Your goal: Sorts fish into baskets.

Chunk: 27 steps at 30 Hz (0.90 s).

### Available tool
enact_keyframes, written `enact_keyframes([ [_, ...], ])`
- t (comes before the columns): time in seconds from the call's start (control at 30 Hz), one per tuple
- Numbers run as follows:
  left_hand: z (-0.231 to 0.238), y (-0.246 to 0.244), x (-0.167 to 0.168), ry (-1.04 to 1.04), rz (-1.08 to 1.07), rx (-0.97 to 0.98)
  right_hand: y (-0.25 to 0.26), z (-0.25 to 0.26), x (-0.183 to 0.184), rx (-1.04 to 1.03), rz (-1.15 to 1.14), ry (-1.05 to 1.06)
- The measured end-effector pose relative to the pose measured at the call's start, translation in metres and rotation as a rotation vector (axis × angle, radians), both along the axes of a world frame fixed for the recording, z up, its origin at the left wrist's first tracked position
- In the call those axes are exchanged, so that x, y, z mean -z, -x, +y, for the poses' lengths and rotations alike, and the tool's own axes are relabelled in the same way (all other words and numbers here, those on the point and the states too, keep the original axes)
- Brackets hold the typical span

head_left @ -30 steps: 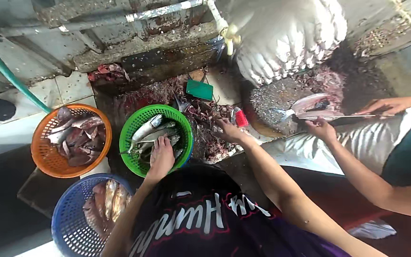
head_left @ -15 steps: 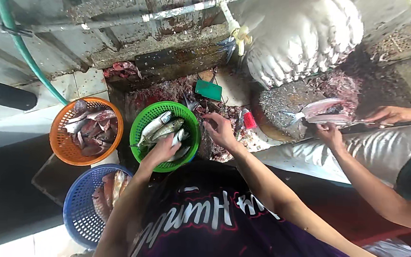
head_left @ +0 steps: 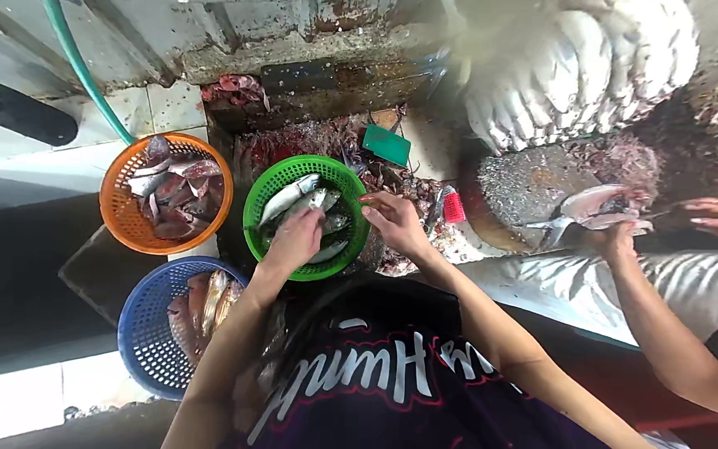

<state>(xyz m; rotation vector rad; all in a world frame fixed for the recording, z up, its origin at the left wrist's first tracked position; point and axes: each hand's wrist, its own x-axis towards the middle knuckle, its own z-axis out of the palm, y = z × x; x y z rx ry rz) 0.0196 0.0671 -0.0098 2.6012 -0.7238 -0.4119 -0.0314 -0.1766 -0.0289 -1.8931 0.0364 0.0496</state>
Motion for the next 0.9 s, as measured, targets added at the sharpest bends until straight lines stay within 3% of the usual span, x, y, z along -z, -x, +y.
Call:
enact_keyframes([
  [0.07,0.002,0.003,0.022,-0.057,0.258,0.11,0.009,-0.003,0.005,0.03,0.005,0.015],
  [0.17,0.003,0.005,0.055,-0.081,0.41,0.197,0.022,-0.008,0.019,0.048,0.009,0.057],
  [0.3,0.003,-0.005,0.053,-0.007,0.544,0.265,0.035,-0.007,0.02,0.083,0.053,0.067],
  [0.47,-0.008,0.007,0.028,0.073,0.232,0.122,0.035,0.003,0.012,0.056,0.061,0.042],
  [0.57,-0.017,0.019,0.011,0.116,0.076,0.131,0.035,0.011,0.003,0.022,0.189,-0.137],
  [0.7,-0.024,0.026,0.014,0.076,0.007,0.166,0.036,0.018,0.004,0.063,0.224,-0.224],
  [0.9,-0.025,0.021,0.023,0.09,0.061,0.198,0.025,0.016,-0.004,0.099,0.259,-0.14],
])
